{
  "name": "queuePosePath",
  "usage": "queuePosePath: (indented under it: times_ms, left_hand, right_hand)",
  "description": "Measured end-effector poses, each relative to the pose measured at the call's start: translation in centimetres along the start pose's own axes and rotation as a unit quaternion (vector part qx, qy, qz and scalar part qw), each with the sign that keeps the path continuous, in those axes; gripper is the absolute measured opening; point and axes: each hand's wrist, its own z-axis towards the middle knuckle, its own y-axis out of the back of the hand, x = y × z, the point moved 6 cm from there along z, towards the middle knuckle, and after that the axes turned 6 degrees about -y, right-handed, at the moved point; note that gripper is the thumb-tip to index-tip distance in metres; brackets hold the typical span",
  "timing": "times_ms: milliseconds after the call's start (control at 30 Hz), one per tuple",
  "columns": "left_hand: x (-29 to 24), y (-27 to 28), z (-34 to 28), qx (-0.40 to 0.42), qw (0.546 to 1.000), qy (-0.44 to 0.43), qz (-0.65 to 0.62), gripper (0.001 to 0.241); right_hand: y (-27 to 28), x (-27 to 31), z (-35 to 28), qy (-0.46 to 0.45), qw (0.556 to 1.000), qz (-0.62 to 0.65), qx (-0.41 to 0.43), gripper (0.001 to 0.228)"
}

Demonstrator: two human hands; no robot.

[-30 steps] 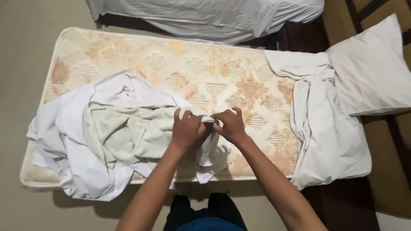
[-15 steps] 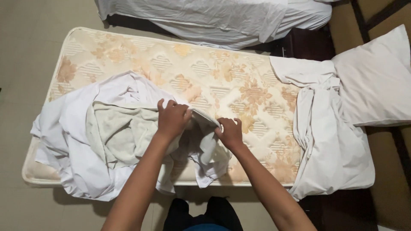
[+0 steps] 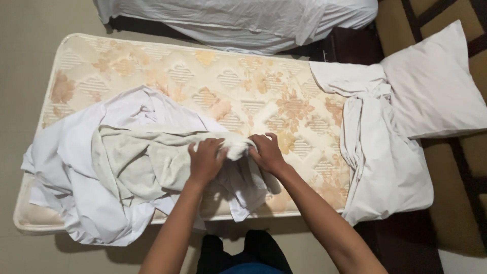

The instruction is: The person folds a white towel on a mattress and places it on a bedside table. They then fold a white sheet on the mattress and move it to an adjacent bed. Finally, the person spreads a white sheet over the mattress, smoothing it out.

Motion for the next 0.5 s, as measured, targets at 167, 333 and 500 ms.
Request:
queuePosePath:
  times_ms: [167, 333, 500]
  left_hand:
    - [-1.2, -1.6, -1.5, 0.035, 0.999, -0.024, -0.026, 0.033]
    - [-4.1, 0.6, -0.5, 0.026, 0.996, -0.041, -0.079, 0.041]
    - [-3.3, -0.3, 0.0, 0.012, 0.996, -0.093, -0.005, 0.026]
  right_hand:
    - [-0.5, 0.0, -0.5, -0.021, 1.000, 0.005, 0.019, 0.022]
    - [-1.0, 0.1, -1.3, -0.001, 1.000, -0.017, 0.020, 0.025]
    - [-0.7, 0.9, -1.2, 0.022, 0.999, -0.033, 0.019, 0.029]
